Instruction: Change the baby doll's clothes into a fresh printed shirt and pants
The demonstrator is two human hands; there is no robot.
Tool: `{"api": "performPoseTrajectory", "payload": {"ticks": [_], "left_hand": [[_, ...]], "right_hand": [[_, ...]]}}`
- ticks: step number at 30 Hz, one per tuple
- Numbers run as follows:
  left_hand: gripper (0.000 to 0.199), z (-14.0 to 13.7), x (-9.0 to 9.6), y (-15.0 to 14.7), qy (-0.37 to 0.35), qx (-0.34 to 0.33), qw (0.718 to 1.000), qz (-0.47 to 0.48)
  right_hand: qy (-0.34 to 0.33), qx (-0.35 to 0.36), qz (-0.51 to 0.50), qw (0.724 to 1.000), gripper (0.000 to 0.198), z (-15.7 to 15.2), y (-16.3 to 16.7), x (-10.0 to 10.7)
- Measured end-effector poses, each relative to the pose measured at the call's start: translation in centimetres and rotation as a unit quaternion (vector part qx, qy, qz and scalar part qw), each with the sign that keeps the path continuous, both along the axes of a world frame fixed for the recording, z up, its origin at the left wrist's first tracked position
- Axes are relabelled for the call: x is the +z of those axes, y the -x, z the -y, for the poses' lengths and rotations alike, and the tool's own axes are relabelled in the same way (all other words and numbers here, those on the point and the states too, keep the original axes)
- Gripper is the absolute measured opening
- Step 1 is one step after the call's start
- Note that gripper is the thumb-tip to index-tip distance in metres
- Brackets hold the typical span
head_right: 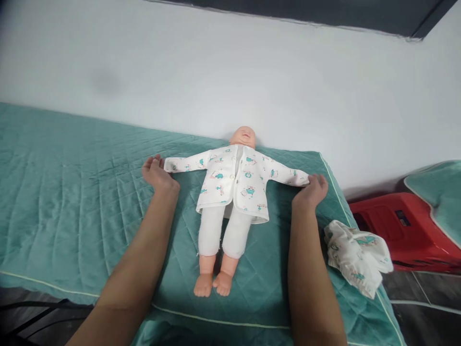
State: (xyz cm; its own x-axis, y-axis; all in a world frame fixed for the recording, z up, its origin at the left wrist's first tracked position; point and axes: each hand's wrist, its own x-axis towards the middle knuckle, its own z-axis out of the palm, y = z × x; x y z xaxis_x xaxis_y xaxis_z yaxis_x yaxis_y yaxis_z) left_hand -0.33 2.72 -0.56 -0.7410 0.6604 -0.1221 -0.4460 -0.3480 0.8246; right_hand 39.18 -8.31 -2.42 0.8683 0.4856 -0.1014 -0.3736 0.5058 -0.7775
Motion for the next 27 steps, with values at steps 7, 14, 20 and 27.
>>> {"api": "performPoseTrajectory", "payload": {"ticks": [7,14,20,27], "left_hand": [[0.026,4.8,0.5,-3.3,-0.109,-0.046,0.966,-0.231],[0.022,12.8,-0.7,-3.1,-0.136,-0.384,0.825,-0.391],[0.039,16.6,-1.8,-0.8,-0.123,-0.375,0.759,-0.517],[0.053,17.6,-2.6,-0.5,-0.150,-0.358,0.680,-0.622]], "right_hand": [[0.040,0.022,0.396,0.917,0.042,3.0,9.9,1.4],[0.060,0.225,0.569,0.789,0.037,10.3,15.2,1.1],[0.100,0.197,0.578,0.785,0.045,13.4,15.2,-0.5],[0.169,0.132,0.549,0.808,0.045,12.5,15.0,-1.7]]}}
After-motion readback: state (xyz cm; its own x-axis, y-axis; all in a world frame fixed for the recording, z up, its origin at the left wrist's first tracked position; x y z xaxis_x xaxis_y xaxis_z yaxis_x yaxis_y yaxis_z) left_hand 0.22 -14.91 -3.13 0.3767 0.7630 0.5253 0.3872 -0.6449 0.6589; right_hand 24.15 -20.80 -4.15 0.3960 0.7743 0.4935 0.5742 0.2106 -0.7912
